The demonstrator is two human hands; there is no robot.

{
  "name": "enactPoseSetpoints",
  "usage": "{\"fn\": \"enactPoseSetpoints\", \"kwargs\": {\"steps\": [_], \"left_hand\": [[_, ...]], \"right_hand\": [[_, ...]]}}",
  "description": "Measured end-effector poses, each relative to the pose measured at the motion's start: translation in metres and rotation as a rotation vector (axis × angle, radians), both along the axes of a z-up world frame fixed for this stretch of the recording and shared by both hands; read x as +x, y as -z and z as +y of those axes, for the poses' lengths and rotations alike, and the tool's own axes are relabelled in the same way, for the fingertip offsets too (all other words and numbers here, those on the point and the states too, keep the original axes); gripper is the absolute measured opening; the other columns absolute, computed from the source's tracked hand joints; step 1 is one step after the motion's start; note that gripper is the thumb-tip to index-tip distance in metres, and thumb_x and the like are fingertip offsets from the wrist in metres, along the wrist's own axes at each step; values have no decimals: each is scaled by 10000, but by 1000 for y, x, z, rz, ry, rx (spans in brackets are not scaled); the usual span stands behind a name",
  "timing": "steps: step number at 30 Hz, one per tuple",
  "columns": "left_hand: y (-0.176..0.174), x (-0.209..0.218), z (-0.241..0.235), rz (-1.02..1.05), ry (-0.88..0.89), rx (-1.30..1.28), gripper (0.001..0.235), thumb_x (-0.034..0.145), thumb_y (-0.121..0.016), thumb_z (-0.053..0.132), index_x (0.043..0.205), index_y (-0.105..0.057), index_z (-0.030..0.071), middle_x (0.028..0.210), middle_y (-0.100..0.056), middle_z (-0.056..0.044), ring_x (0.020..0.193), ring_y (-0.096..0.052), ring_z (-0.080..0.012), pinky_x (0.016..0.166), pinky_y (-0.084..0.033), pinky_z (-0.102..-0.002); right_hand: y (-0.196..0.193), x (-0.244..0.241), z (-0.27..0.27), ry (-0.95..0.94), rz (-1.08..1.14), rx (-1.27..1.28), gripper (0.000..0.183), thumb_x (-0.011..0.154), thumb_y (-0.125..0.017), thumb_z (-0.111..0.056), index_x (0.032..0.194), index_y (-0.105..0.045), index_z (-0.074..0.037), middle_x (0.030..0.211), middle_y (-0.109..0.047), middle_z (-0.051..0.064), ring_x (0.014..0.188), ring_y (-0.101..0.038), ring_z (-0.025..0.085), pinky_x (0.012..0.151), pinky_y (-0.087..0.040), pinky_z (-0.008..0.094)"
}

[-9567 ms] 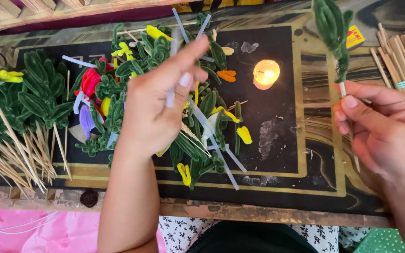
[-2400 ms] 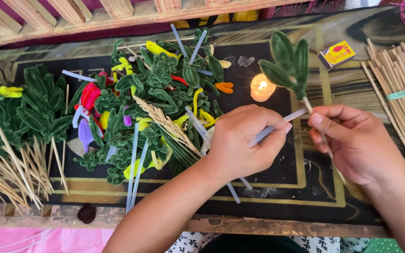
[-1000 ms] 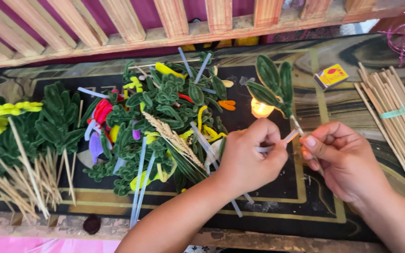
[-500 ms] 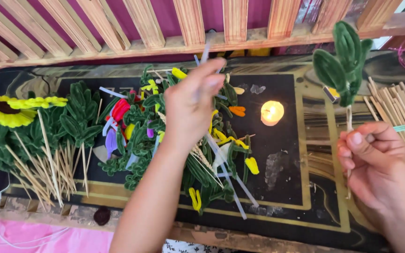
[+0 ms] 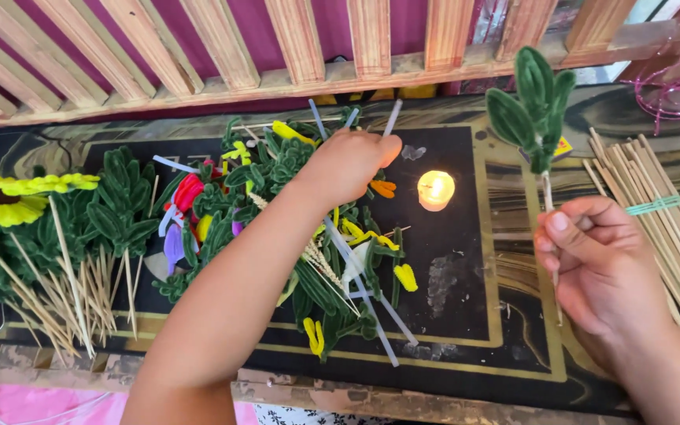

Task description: Assembling artificial leaves onto wooden skewers using a candle flame to melt plastic adhesive sticks for bonding.

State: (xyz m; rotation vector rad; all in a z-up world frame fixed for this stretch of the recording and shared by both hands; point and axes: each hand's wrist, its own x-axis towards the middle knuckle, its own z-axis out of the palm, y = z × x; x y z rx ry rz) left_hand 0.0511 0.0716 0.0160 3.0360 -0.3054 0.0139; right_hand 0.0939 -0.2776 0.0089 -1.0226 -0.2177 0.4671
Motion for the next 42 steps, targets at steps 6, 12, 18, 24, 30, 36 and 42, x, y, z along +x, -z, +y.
{"fn": "enactPoseSetpoints", "kwargs": {"steps": [6,12,18,24,30,36,42], "left_hand": [[4,-1,4,33,-45,-55,500,640,-675,-203,1002,-517,104,813,-613,-106,712,-553,-312,605,-393,-449],[-13,-10,1,10,-80,-288,455,650,-525,-241,932,-493,115,744,-518,-85,678,-450,-258,543,-292,-418],[-72,-48,-32,-101,-337,-739,309,913,-716,1,883,-455,164,1077,-700,-60,1117,-760,-239,843,-589,-416],[-106,-73,-70,-175,-403,-1121,501,844,-781,-107,864,-371,181,929,-730,-99,689,-703,-144,507,-583,-256],[-118,-74,-105,-200,13,-1167,372,899,-697,-67,885,-402,158,1590,-400,-257,1593,-193,-411,1310,-234,-496],[-118,-48,-134,-284,39,-1018,450,797,-726,-42,886,-339,171,861,-619,-19,863,-652,-171,744,-469,-336],[-122,-26,-138,-174,103,-692,400,816,-723,62,895,-364,221,777,-471,87,718,-550,-143,946,-331,-394]], "right_hand": [[5,-1,2,-17,-18,29,152,936,-673,25,981,-686,-120,889,-725,133,684,-651,157,497,-428,211],[3,7,4,-25,-29,12,153,941,-679,20,977,-688,-129,866,-712,103,699,-652,133,516,-442,195],[8,6,6,-27,7,-5,170,931,-670,37,1027,-692,-102,905,-731,113,692,-649,147,533,-442,219],[4,1,9,2,-4,-49,166,931,-692,7,1078,-683,-68,895,-712,106,693,-640,152,547,-449,219],[3,-6,10,-81,-70,-159,205,928,-681,31,1127,-702,-15,786,-661,112,675,-626,159,537,-451,247],[-9,-17,12,-21,-105,-394,196,944,-694,20,1137,-725,9,786,-665,132,691,-620,155,593,-541,256],[-19,-21,11,16,-253,-503,201,915,-732,30,1115,-744,20,774,-691,141,656,-607,147,574,-545,262]]}}
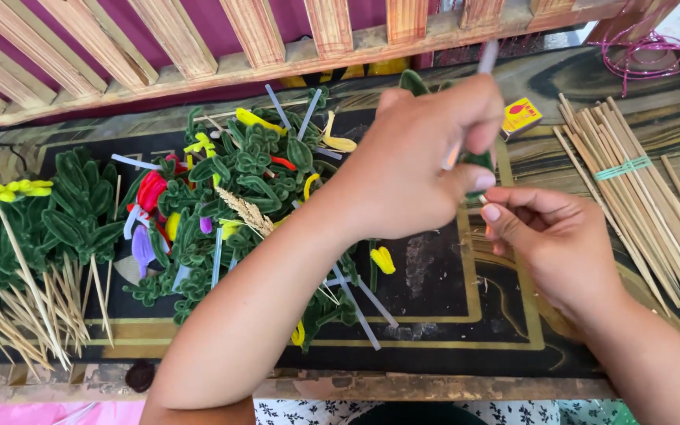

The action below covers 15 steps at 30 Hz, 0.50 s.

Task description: Assembling artificial leaves onto wooden skewers using a candle flame to melt plastic adhesive sticks for bonding.

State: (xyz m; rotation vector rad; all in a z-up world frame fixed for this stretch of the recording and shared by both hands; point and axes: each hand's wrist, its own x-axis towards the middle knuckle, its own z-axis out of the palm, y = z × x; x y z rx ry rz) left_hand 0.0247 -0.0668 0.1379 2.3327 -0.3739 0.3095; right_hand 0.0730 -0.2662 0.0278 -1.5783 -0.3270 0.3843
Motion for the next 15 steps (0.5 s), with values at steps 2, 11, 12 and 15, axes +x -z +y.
{"fn": "enactPoseSetpoints", "kwargs": {"steps": [2,11,12,15], "left_hand": [[6,5,-2,-31,-22,33,404,749,-730,73,879,-380,226,814,-532,107,862,-559,-158,917,-291,-384],[22,16,-3,-33,-218,-112,434,730,-859,83,778,-445,207,1045,-598,27,1240,-573,-218,1167,78,-737],[27,18,0,-73,-246,-119,460,707,-885,110,786,-442,200,1019,-593,32,1251,-554,-199,1159,53,-748],[29,16,5,-97,-253,-18,461,673,-895,137,795,-456,201,1001,-534,-7,1206,-542,-222,1140,12,-773]], "right_hand": [[0,0,-1,0,-15,9,179,919,-731,29,1097,-744,15,757,-681,138,623,-586,151,569,-526,258],[5,1,-7,-16,-56,33,165,922,-738,-9,1087,-746,1,758,-675,93,633,-576,99,534,-454,197],[6,1,-7,-23,-55,70,174,918,-741,-23,1091,-744,-8,769,-675,80,644,-583,89,530,-447,187],[5,2,-8,-31,-54,43,196,891,-761,-33,1084,-750,-3,778,-683,77,636,-582,100,533,-447,196]]}}
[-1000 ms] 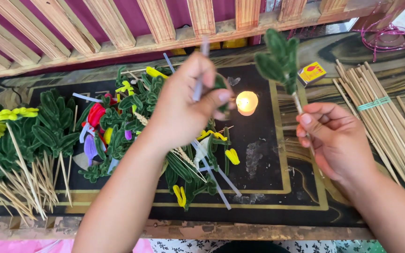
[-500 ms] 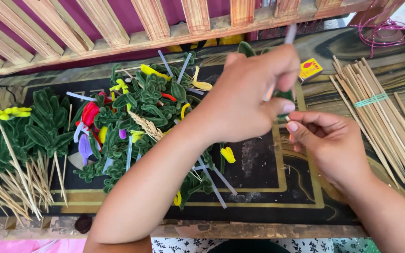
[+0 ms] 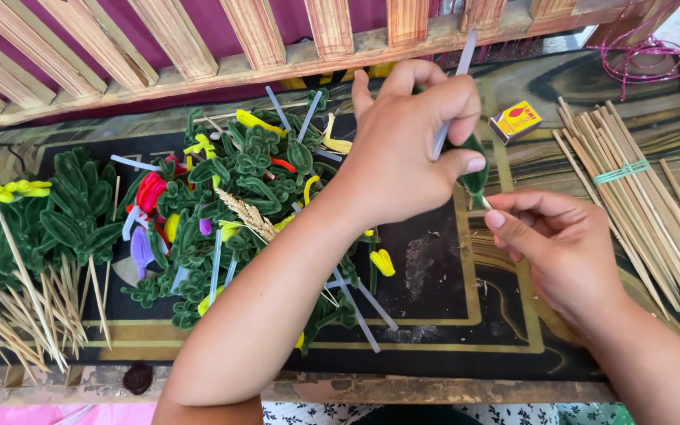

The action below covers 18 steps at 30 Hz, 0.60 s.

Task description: Assembling artificial leaves onto wooden skewers using a candle flame to melt plastic adhesive sticks for bonding.

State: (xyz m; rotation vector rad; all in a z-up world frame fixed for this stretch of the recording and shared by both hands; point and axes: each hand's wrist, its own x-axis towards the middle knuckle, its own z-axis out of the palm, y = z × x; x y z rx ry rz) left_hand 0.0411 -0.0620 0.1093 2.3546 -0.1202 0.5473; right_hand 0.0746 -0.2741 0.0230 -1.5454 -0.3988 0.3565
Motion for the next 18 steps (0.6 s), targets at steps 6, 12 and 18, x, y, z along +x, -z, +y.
{"fn": "enactPoseSetpoints", "kwargs": {"steps": [6,12,18], "left_hand": [[1,-5,-9,-64,30,38,405,690,-844,132,803,-461,200,896,-574,34,1201,-529,-220,1127,-25,-793],[-3,-4,-15,-70,-45,166,422,657,-821,202,796,-423,200,700,-576,45,1170,-524,-211,1102,5,-829],[-22,12,-19,350,-70,245,213,749,-706,151,794,-507,211,718,-670,67,1077,-588,-257,1152,-53,-842]], "right_hand": [[-4,-3,5,90,-69,-77,142,861,-836,-50,951,-727,-33,839,-717,47,679,-557,52,644,-473,183],[-16,-4,1,129,-637,-349,145,931,-877,-91,899,-754,-23,831,-705,75,672,-548,114,619,-429,256],[5,3,-7,66,-1209,-330,219,955,-865,-143,893,-741,26,815,-681,112,615,-553,180,540,-415,309]]}}
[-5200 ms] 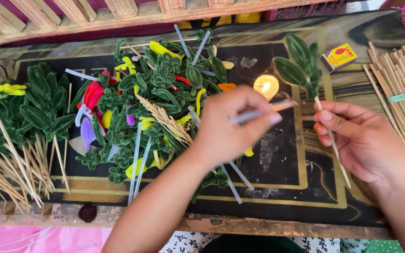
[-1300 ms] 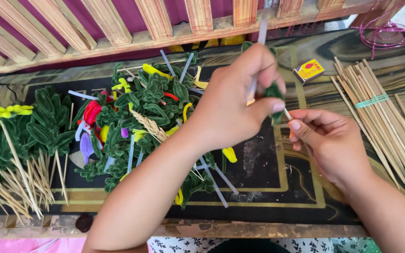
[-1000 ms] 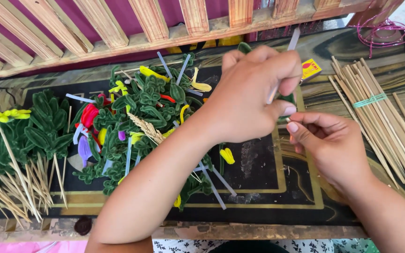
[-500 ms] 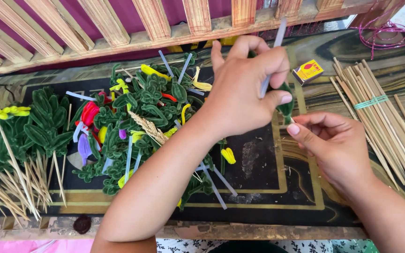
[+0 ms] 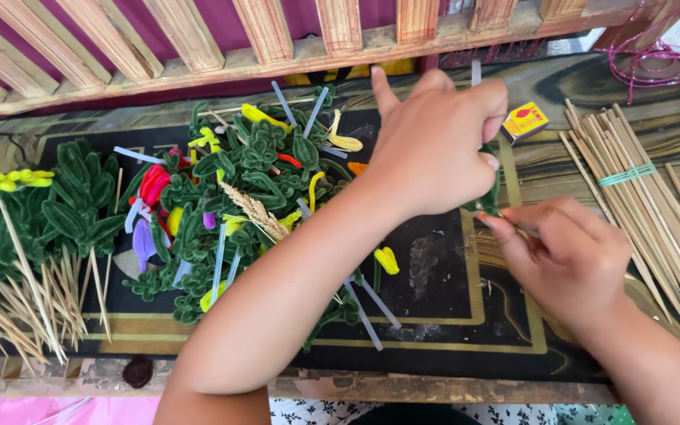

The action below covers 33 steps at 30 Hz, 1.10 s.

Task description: Assembling artificial leaves onto wooden skewers using a candle flame to melt plastic adhesive sticks for bonding.

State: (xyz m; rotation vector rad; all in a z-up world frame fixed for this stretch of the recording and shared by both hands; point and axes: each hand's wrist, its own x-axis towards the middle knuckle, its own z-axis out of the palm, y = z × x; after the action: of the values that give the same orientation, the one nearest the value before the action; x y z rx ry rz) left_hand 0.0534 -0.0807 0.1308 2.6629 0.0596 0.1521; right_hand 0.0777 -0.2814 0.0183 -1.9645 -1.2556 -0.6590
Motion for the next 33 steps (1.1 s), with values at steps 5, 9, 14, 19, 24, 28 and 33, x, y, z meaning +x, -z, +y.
{"fn": "enactPoseSetpoints", "kwargs": {"steps": [5,9,14,19,24,28,33], "left_hand": [[-3,2,0,172,-70,-36,208,702,-618,66,817,-503,196,733,-598,13,1039,-592,-284,1151,-121,-830],[-7,-11,1,-16,-86,-65,191,844,-684,172,890,-500,190,782,-715,-4,1169,-580,-302,1103,-59,-915],[1,-57,31,-620,-12,-276,178,977,-678,278,1051,-538,197,1111,-673,10,1210,-629,-260,1176,-310,-580],[23,-97,86,-776,73,-759,444,1152,-407,441,1380,-519,77,1244,-731,-151,1168,-761,-269,1102,-604,-402],[67,-84,127,-529,38,-815,603,1125,-217,503,1220,-682,131,635,-479,62,511,-400,-73,447,-372,-217],[82,-67,95,-325,47,-835,281,1118,-423,173,1053,-677,74,957,-708,-67,833,-817,-186,473,-333,-182],[115,-49,80,-290,-29,-839,196,973,-673,310,991,-743,127,972,-755,-10,897,-711,-124,800,-571,-308]], "right_hand": [[9,5,-2,-8,-117,0,196,950,-898,-92,934,-761,48,900,-730,152,733,-677,227,620,-530,338],[1,8,0,-56,65,17,208,917,-896,-55,872,-734,68,900,-733,192,778,-680,249,697,-544,342],[-8,-1,4,70,470,98,148,980,-849,-36,1042,-750,55,1016,-738,180,918,-692,225,853,-532,316],[-4,1,0,115,683,194,100,1057,-788,32,1121,-716,60,1074,-714,162,946,-654,167,852,-532,253],[-8,-1,6,75,882,252,113,1030,-716,22,1139,-698,45,1087,-708,144,736,-615,133,642,-538,219],[-11,-5,13,131,1081,347,112,1025,-709,-12,1132,-703,19,936,-677,117,730,-581,116,637,-516,197],[16,19,-4,-70,1307,422,212,971,-642,43,1177,-695,39,795,-621,173,698,-578,207,589,-469,278]]}}
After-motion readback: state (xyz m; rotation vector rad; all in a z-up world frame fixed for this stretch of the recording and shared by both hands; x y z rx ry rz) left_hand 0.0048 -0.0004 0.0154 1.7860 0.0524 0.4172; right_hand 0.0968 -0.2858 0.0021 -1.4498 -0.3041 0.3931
